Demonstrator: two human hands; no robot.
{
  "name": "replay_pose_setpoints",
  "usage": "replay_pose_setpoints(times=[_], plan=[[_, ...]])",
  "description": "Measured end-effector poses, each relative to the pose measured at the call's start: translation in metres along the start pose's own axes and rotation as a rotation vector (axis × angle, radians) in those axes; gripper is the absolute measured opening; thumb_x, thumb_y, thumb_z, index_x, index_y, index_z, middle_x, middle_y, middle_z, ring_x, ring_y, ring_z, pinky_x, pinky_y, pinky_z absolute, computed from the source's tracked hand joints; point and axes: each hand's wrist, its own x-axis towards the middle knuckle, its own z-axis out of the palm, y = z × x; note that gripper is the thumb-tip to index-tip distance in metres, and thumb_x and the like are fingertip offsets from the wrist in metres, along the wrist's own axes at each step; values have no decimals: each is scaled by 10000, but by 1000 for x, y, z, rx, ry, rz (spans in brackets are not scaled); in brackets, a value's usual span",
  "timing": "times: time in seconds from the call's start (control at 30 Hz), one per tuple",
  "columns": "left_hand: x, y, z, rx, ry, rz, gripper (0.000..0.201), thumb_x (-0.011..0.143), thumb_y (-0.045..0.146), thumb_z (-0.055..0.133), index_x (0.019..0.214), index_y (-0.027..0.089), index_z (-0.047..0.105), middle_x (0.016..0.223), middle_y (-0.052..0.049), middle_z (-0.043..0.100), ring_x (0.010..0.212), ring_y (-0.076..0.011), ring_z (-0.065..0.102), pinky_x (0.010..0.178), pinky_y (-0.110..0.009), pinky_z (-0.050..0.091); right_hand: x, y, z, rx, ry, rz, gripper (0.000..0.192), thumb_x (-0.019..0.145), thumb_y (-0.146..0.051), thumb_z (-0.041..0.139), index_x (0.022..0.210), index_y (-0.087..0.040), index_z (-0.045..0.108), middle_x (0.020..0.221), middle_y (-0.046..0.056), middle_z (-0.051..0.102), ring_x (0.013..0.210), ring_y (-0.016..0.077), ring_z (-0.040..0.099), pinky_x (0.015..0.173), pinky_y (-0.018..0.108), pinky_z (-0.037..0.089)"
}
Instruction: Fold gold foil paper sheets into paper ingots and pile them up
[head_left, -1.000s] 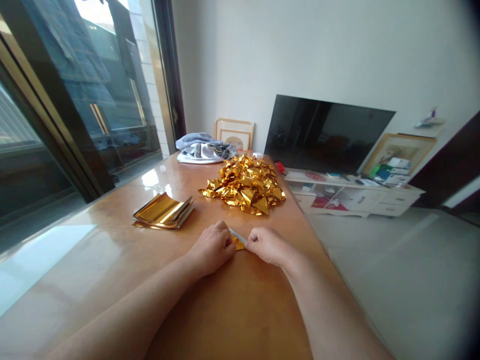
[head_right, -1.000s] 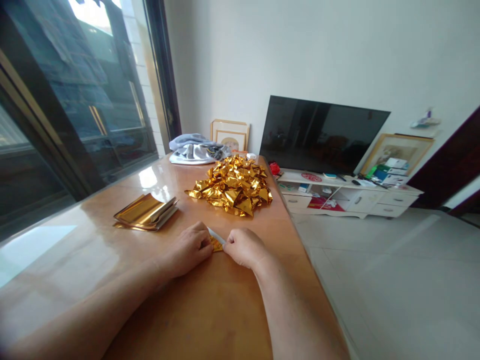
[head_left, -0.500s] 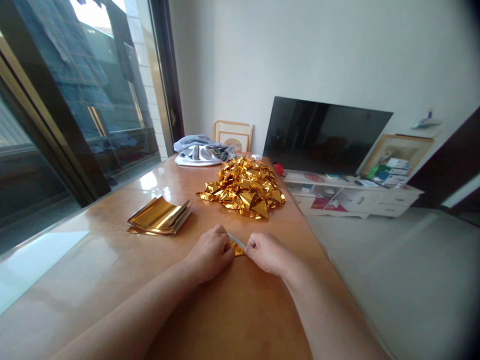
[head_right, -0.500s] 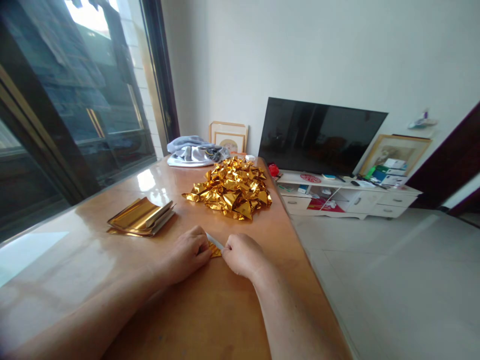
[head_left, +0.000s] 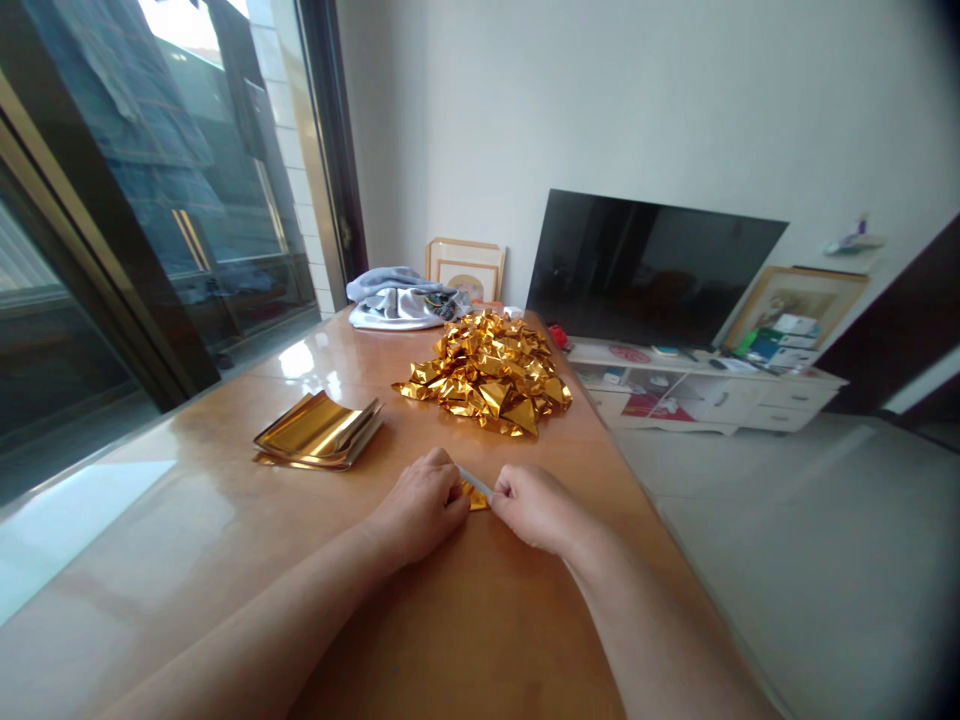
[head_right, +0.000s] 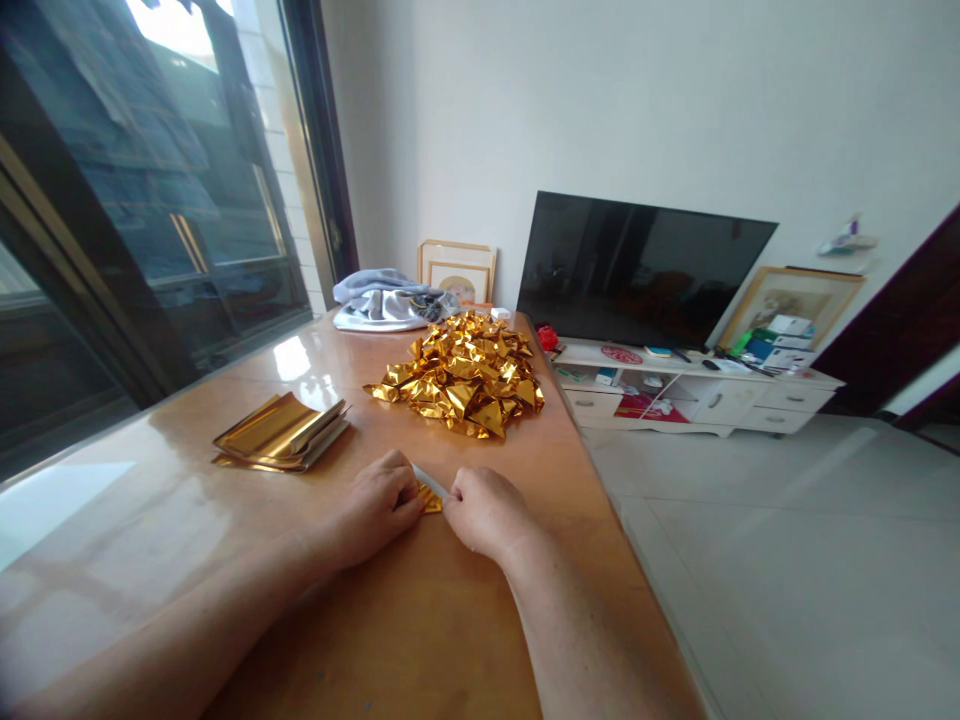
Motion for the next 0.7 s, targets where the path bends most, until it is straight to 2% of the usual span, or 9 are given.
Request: replay_pose_setpoints(times=[0.13,0.27,0.43,0.7], plan=[[0,0,-2,-4,-6,-2,141,847,243,565,718,188,548,877,-40,538,778,-166,521,689,-289,410,-1,-1,-1,-6,6,-8,151,839,-221,630,689,-204,634,673,9,645,576,127,462,545,284,183],[-1,1,-6,-33,-25,5,23,840,214,580,844,209,602,906,-35,558,806,-176,538,709,-290,424,-2,-2,-2,-11,10,-5,152,844,-240,640,697,-208,620,696,5,645,600,129,470,552,281,187],[-2,-1,-8,-87,-56,78,154,874,186,555,916,255,687,984,-43,582,921,-194,570,815,-309,442,-3,1,-2,29,41,-1,104,858,-289,648,786,-223,610,750,-6,644,641,133,474,557,266,205],[-2,-4,-10,-112,-85,66,149,895,245,570,938,265,711,1010,-48,592,948,-199,576,834,-314,456,-5,3,-2,86,31,-1,55,847,-209,614,817,-230,573,792,-18,651,681,135,504,563,251,234]])
